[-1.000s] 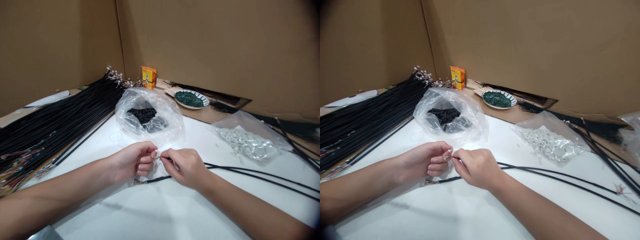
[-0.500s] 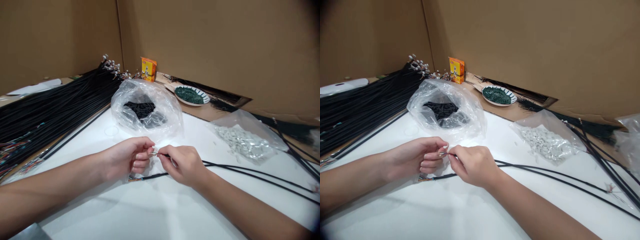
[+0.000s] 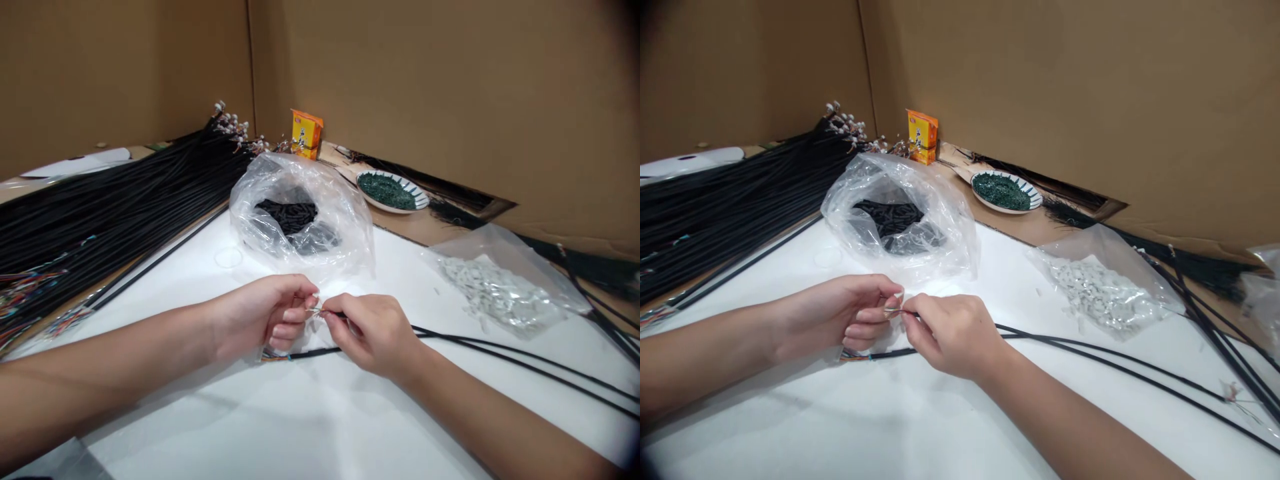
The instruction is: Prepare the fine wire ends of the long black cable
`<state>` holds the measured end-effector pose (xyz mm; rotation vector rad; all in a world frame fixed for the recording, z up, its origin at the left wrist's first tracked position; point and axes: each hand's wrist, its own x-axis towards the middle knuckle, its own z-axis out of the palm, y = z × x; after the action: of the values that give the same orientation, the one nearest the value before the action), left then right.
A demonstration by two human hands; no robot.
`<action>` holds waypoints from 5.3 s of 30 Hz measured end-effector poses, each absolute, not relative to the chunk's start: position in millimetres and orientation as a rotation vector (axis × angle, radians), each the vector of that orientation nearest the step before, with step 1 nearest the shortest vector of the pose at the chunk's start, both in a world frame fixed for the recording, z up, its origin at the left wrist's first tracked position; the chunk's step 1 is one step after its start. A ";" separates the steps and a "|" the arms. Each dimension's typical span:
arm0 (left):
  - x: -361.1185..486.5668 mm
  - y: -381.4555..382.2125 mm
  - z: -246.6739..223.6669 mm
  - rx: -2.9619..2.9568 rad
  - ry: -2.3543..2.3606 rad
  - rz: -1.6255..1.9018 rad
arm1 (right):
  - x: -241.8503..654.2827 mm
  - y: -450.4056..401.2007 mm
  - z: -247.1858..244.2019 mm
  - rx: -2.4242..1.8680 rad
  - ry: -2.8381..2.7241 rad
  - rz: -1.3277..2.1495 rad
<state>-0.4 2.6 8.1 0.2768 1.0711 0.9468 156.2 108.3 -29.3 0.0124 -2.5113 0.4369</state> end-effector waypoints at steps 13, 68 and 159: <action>-0.8 3.0 5.9 0.377 1.080 0.852 | 156.2 107.6 -28.9 0.020 -2.501 0.419; -2.9 2.5 5.7 0.498 1.137 0.979 | 155.4 105.9 -26.8 -0.247 -2.305 0.445; -9.0 4.3 -1.0 0.412 0.841 0.835 | 158.5 110.4 -32.9 -0.011 -2.336 0.415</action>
<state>-9.0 4.3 -1.0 0.4118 0.8405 0.8347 158.5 110.4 -32.9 -0.0112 -2.3357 0.4149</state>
